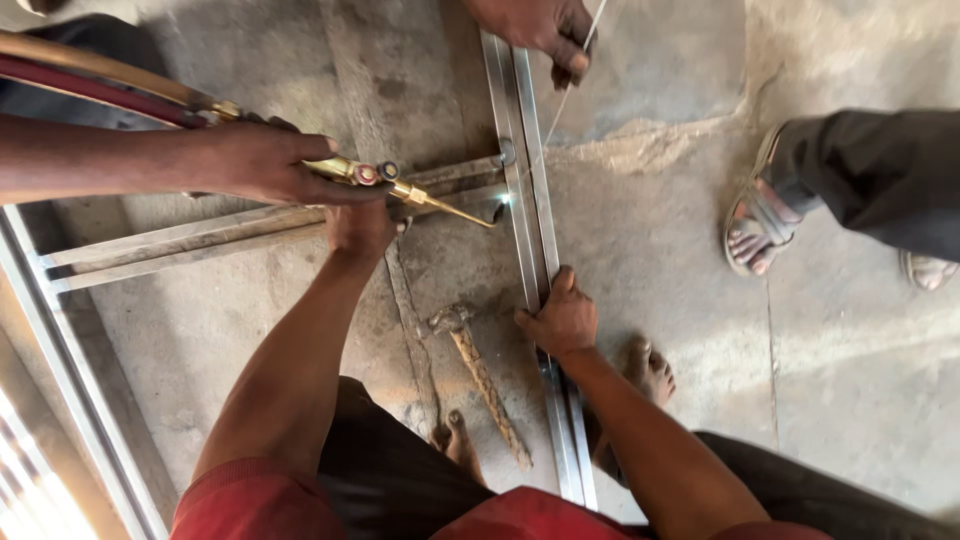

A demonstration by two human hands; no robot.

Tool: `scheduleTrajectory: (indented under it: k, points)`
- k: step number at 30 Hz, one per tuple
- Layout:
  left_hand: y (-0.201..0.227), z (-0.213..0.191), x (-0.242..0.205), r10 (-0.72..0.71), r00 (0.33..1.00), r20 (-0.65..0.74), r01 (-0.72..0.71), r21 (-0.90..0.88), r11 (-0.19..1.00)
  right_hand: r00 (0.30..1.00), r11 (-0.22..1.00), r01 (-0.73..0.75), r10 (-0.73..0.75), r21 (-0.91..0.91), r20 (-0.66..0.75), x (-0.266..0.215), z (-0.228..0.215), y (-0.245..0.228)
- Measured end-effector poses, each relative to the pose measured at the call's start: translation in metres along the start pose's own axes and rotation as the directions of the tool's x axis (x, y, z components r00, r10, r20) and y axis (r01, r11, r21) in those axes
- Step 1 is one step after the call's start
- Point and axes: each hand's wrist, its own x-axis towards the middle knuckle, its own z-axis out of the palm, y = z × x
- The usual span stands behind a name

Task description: The person kneels on the floor and aligns metal bars into a rectangular frame structure. Another person uses a welding torch to join the metal pieces while the camera wearer holds them in place and occasionally taps the joints with a hammer.

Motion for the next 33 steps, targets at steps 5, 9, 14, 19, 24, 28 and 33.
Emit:
scheduleTrajectory:
  k: [5, 9, 14, 19, 24, 28, 33]
  points:
    - [-0.005, 0.004, 0.007, 0.069, 0.997, -0.038, -0.069, -0.014, 0.997, 1.0, 1.0, 0.003, -0.003, -0.011, 0.011, 0.014, 0.002, 0.006]
    - [-0.012, 0.008, 0.007, 0.117, 0.989, -0.093, -0.119, -0.023, 0.993, 0.999, 1.0, -0.002, 0.003, -0.024, 0.039, 0.014, 0.001, 0.005]
    - [-0.012, -0.004, 0.013, 0.333, 0.934, -0.13, -0.325, 0.075, 0.943, 0.999, 0.998, -0.006, 0.009, -0.063, 0.046, 0.018, 0.002, 0.004]
    - [0.004, -0.018, 0.025, 0.272, 0.962, 0.027, -0.273, 0.146, 0.951, 0.997, 0.996, -0.032, 0.038, -0.08, 0.067, 0.02, 0.003, 0.004]
    - [0.015, -0.02, 0.038, 0.421, 0.9, -0.109, -0.411, 0.109, 0.905, 0.998, 0.998, -0.021, 0.025, -0.065, 0.055, 0.021, 0.003, 0.005]
    - [0.016, -0.017, 0.043, 0.44, 0.889, -0.125, -0.424, 0.137, 0.895, 0.999, 0.998, 0.038, -0.039, -0.049, -0.017, 0.02, 0.007, 0.01]
    - [0.014, -0.018, 0.051, 0.377, 0.925, 0.046, -0.378, 0.204, 0.903, 0.998, 0.997, 0.054, -0.055, -0.049, -0.015, 0.022, 0.011, 0.014]
